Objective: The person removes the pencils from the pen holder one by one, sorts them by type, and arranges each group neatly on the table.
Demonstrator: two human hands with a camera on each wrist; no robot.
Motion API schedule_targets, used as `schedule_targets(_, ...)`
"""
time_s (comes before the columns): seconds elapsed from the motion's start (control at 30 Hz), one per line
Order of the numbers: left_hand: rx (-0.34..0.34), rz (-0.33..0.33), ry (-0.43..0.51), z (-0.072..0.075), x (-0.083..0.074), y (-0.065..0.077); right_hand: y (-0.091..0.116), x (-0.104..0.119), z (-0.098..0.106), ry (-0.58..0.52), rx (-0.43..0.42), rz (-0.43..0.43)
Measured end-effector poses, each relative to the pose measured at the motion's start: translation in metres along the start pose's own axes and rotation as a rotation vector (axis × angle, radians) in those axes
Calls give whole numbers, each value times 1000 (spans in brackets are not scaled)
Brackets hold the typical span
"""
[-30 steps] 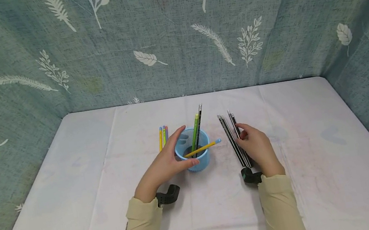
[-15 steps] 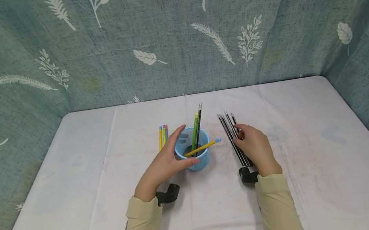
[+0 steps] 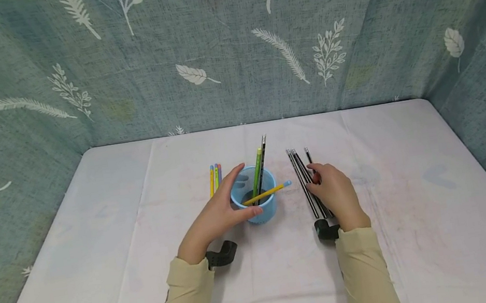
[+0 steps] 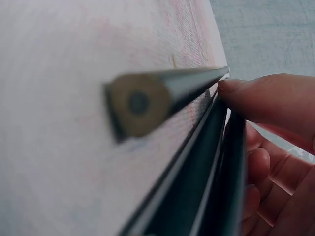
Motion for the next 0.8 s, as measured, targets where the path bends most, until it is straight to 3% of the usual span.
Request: schedule_targets(0.8, 8, 8, 4, -1, 0, -2, -1, -6, 4, -29, -10, -37)
Point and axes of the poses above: each hand's wrist, its own y-axis away from the middle knuckle, its own z-axis out of the back of the hand, x = y × z, the point moved 10 cm from there along -y, towards the middle knuckle, and after that the axes turned 13 degrees about -x, right-handed, at the moved point
